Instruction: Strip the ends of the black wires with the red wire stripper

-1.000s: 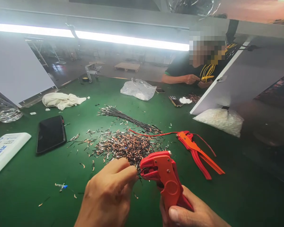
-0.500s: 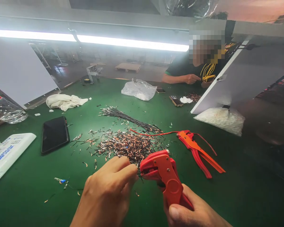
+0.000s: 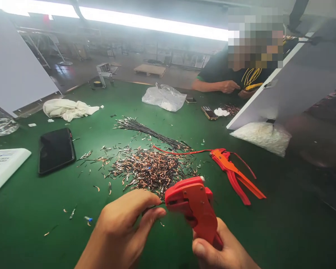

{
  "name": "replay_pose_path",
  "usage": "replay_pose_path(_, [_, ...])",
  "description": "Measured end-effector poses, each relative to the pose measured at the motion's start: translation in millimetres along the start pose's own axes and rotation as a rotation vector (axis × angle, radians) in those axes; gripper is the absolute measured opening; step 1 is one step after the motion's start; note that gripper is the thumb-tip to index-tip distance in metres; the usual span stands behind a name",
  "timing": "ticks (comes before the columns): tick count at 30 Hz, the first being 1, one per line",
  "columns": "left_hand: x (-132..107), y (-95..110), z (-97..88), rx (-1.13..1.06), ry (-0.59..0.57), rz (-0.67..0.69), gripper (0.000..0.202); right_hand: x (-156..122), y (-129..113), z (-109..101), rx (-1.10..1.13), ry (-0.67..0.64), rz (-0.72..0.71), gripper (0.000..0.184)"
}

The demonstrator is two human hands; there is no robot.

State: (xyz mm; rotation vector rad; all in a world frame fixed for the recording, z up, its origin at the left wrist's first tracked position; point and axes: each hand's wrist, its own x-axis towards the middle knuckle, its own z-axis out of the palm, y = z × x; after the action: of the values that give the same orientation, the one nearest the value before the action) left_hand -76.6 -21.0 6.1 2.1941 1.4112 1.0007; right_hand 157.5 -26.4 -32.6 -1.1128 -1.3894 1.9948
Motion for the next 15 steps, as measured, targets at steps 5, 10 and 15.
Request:
replay_pose_path(5, [3,4,7.9,-0.056,0.026,-0.071,0.017,0,-3,0,0.098,-0.019,0.18,0.062])
replay_pose_path(10, [5,5,18.5,-0.117,0.1,-0.068,0.015,4,4,4,0.232,0.04,0.14,0.061])
replay_pose_path(15, [2,1,26.9,-0.035,0.15,-0.062,0.017,7,5,6,0.31,0.068,0.152,0.061])
